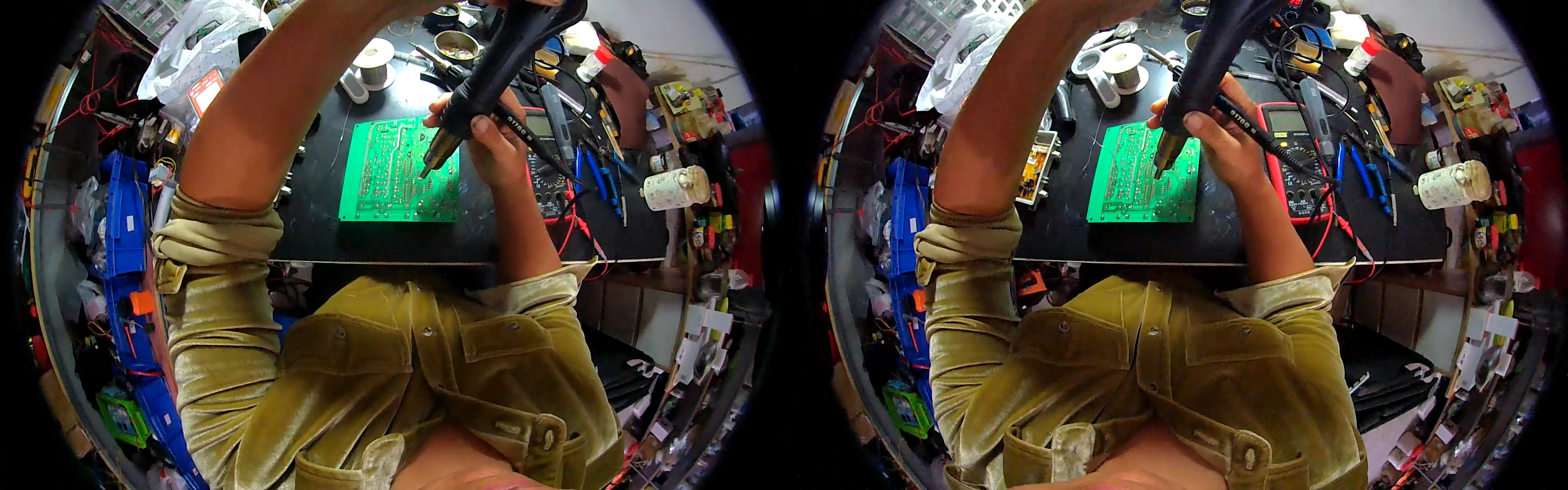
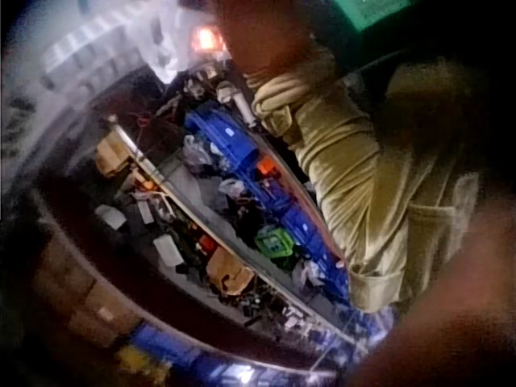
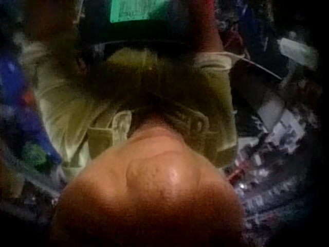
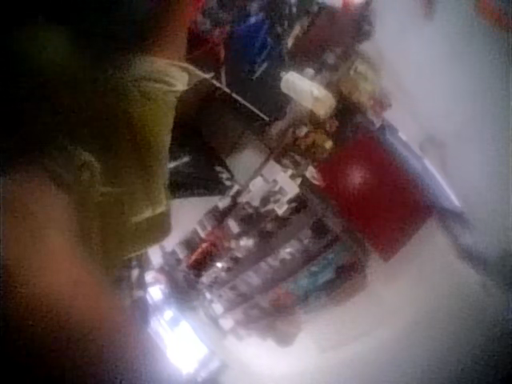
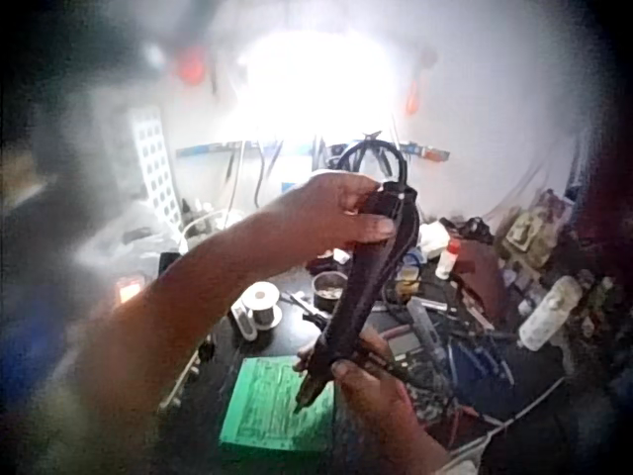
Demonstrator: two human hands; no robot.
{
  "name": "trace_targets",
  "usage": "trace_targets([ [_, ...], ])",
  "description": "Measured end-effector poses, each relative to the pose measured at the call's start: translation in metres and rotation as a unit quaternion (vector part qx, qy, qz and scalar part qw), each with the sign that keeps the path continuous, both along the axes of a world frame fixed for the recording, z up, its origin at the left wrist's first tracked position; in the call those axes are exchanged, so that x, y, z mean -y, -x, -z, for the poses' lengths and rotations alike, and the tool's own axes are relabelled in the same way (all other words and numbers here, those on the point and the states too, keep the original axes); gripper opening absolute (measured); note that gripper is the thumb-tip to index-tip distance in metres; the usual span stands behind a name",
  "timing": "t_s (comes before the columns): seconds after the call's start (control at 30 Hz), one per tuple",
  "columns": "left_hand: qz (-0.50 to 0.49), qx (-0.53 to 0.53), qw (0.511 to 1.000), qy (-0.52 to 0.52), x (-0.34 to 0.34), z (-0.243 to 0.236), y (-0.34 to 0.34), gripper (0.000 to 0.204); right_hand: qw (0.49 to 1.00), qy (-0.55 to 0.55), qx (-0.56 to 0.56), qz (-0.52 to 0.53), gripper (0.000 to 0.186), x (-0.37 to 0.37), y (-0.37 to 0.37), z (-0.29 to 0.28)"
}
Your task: The person uses a hot air gun and a soldering iron to work on a green circuit board. They repeatedly heat specific areas of the board with the hot air gun and then apply solder with the soldering iron, occasionally using tweezers to handle small components.
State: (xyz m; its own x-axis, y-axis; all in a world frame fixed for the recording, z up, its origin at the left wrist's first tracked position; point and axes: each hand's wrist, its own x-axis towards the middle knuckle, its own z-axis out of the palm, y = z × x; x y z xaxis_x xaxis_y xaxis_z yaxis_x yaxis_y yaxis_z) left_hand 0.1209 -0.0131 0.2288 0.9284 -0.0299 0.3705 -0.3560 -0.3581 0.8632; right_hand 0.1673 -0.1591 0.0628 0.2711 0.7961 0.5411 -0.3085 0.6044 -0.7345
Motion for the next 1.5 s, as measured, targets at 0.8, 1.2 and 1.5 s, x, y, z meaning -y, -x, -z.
trace_targets([
  [0.8, -0.107, -0.052, 0.99, -0.082, 0.015, -0.002, 0.0, 0.043, 0.997, 0.06, -0.053, 0.013, 0.033, -0.004, 0.007, 0.006],
  [1.2, -0.107, -0.054, 0.992, 0.048, 0.018, 0.002, -0.006, 0.058, 0.996, 0.013, -0.087, -0.006, 0.035, 0.003, 0.003, -0.006],
  [1.5, -0.113, -0.065, 0.991, 0.021, 0.017, 0.005, -0.005, 0.043, 0.998, -0.006, -0.059, 0.024, 0.032, -0.001, -0.002, 0.001],
])
